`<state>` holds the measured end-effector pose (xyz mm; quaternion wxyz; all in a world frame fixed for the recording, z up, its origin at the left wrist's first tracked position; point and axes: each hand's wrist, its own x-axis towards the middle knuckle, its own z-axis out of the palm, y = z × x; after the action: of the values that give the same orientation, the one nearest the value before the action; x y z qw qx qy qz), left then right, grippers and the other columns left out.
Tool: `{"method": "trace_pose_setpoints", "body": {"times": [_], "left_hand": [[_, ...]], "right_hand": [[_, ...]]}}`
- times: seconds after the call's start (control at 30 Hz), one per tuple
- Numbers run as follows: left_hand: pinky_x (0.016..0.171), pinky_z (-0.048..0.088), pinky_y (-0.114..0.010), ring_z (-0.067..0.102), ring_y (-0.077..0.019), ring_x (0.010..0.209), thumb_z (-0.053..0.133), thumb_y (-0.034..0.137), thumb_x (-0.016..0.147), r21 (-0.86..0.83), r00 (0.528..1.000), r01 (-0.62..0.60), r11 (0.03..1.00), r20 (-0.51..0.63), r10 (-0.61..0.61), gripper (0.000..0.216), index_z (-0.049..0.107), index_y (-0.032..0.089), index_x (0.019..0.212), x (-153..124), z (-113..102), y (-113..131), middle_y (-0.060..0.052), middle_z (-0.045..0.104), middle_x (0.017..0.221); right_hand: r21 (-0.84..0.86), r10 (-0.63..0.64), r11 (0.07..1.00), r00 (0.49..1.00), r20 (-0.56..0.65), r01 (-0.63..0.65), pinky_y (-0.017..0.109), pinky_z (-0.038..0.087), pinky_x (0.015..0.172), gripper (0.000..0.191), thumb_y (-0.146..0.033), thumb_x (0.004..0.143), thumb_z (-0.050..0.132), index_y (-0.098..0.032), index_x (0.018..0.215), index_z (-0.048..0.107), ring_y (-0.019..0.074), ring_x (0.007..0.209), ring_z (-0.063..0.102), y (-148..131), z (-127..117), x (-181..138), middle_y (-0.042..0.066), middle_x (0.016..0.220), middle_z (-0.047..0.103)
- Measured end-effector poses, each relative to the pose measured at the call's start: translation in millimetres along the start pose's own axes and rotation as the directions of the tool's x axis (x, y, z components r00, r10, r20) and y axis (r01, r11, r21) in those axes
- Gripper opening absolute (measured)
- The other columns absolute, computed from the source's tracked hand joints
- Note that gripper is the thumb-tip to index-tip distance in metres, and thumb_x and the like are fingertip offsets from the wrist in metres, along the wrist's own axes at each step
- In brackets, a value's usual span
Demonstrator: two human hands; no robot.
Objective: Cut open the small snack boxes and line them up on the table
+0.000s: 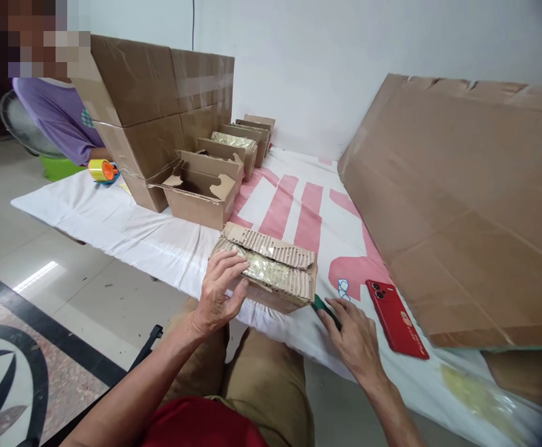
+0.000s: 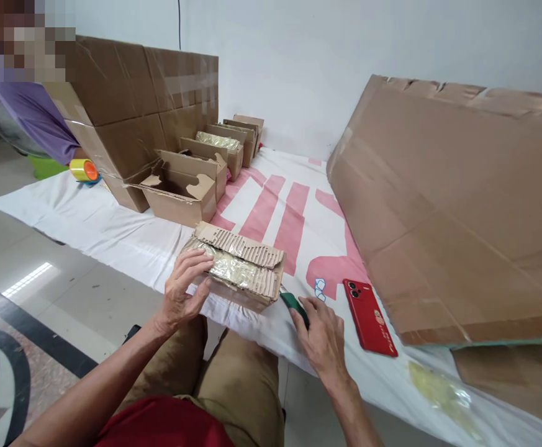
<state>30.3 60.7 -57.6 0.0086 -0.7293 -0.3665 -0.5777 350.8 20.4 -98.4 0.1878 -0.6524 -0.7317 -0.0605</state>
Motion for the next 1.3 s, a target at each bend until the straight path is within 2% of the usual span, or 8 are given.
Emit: {"method": "trace_pose_setpoints", "body": {"times": [0.23, 0.37, 0.5, 0.73, 0.9, 1.03, 1.17, 1.3], "left_hand": [[0.119, 0.04, -0.056, 0.048, -0.0319, 0.143, 0.068, 0.03, 0.093, 0.141, 0.956, 0.247, 0.959, -0.197, -0.218, 0.04, 0.062, 0.025, 0.132, 2.3, -6.9, -9.5, -0.014, 0.056, 0.147], [0.118, 0.041, -0.056, 0.05, -0.0342, 0.143, 0.072, 0.048, 0.09, -0.102, 0.794, 0.587, 0.803, -0.123, -0.596, 0.066, 0.05, 0.024, 0.147, 3.8, -2.2, -27.8, -0.017, 0.052, 0.152], [0.113, 0.048, -0.05, 0.06, -0.0333, 0.134, 0.074, 0.051, 0.086, -0.323, 0.673, 0.717, 0.617, 0.09, -0.734, 0.071, 0.051, 0.019, 0.145, 2.2, 4.3, -35.6, -0.017, 0.061, 0.144], [0.115, 0.048, -0.047, 0.058, -0.0326, 0.137, 0.073, 0.048, 0.087, -0.395, 0.666, 0.712, 0.58, 0.12, -0.736, 0.071, 0.05, 0.019, 0.147, -4.5, 4.5, -32.4, -0.016, 0.059, 0.149], [0.117, 0.047, -0.046, 0.056, -0.0324, 0.139, 0.068, 0.051, 0.091, -0.366, 0.697, 0.693, 0.621, 0.124, -0.706, 0.07, 0.048, 0.02, 0.15, -11.8, 1.6, -32.5, -0.015, 0.057, 0.151], [0.117, 0.047, -0.045, 0.057, -0.0316, 0.138, 0.068, 0.052, 0.092, -0.358, 0.724, 0.671, 0.649, 0.132, -0.676, 0.067, 0.05, 0.02, 0.148, -13.0, -0.9, -31.8, -0.014, 0.059, 0.149], [0.116, 0.047, -0.045, 0.058, -0.0312, 0.138, 0.067, 0.052, 0.092, -0.369, 0.71, 0.683, 0.63, 0.133, -0.691, 0.066, 0.051, 0.019, 0.147, -9.1, 0.1, -30.0, -0.015, 0.06, 0.149], [0.112, 0.05, -0.044, 0.06, -0.0307, 0.135, 0.069, 0.052, 0.091, -0.346, 0.702, 0.689, 0.637, 0.103, -0.704, 0.062, 0.055, 0.019, 0.142, -3.2, 3.2, -29.5, -0.014, 0.064, 0.144]], "right_hand": [[0.36, -0.089, 0.921, 0.979, -0.185, 0.152, 0.049, 0.049, 0.11, 0.034, -0.042, 0.099, 0.056, -0.022, 0.122, 0.07, 0.0297, 0.127, 0.063, -35.9, -62.3, 51.9, 0.014, 0.133, 0.069], [0.446, -0.165, 0.879, 0.985, -0.043, 0.166, 0.053, 0.045, 0.117, 0.042, -0.036, 0.093, 0.058, -0.022, 0.133, 0.065, 0.0298, 0.139, 0.056, -52.9, -69.0, 91.3, 0.013, 0.147, 0.061], [0.557, -0.195, 0.826, 0.971, 0.136, 0.088, 0.051, 0.043, 0.118, 0.041, -0.034, 0.086, 0.061, -0.022, 0.124, 0.07, 0.0279, 0.135, 0.06, -53.6, -57.3, 117.2, 0.012, 0.139, 0.067], [0.649, -0.05, 0.761, 0.993, 0.107, -0.032, 0.037, 0.053, 0.089, 0.038, -0.053, 0.096, 0.054, -0.02, 0.097, 0.073, 0.0237, 0.096, 0.07, -63.3, -57.4, 130.9, 0.006, 0.099, 0.077], [0.613, 0.133, 0.783, 0.991, -0.001, -0.104, 0.029, 0.035, 0.057, 0.053, -0.063, 0.095, 0.046, -0.025, 0.06, 0.036, 0.0144, 0.061, 0.043, -63.0, -47.0, 150.5, -0.003, 0.057, 0.043], [0.579, 0.132, 0.807, 0.991, 0.023, -0.121, 0.029, 0.037, 0.06, 0.043, -0.055, 0.092, 0.048, -0.024, 0.063, 0.046, 0.0158, 0.063, 0.047, -58.4, -33.9, 165.0, -0.002, 0.061, 0.052], [0.352, 0.134, 0.931, 0.987, -0.094, -0.093, 0.035, 0.046, 0.075, 0.028, -0.039, 0.087, 0.055, -0.019, 0.099, 0.07, 0.0223, 0.079, 0.062, -61.7, -34.8, 164.7, 0.009, 0.097, 0.072], [0.059, -0.146, 0.986, 0.978, -0.145, 0.156, 0.039, 0.044, 0.085, 0.026, -0.026, 0.095, 0.051, -0.018, 0.104, 0.073, 0.0269, 0.092, 0.066, -79.7, -53.8, 149.0, 0.012, 0.1, 0.076]]}}
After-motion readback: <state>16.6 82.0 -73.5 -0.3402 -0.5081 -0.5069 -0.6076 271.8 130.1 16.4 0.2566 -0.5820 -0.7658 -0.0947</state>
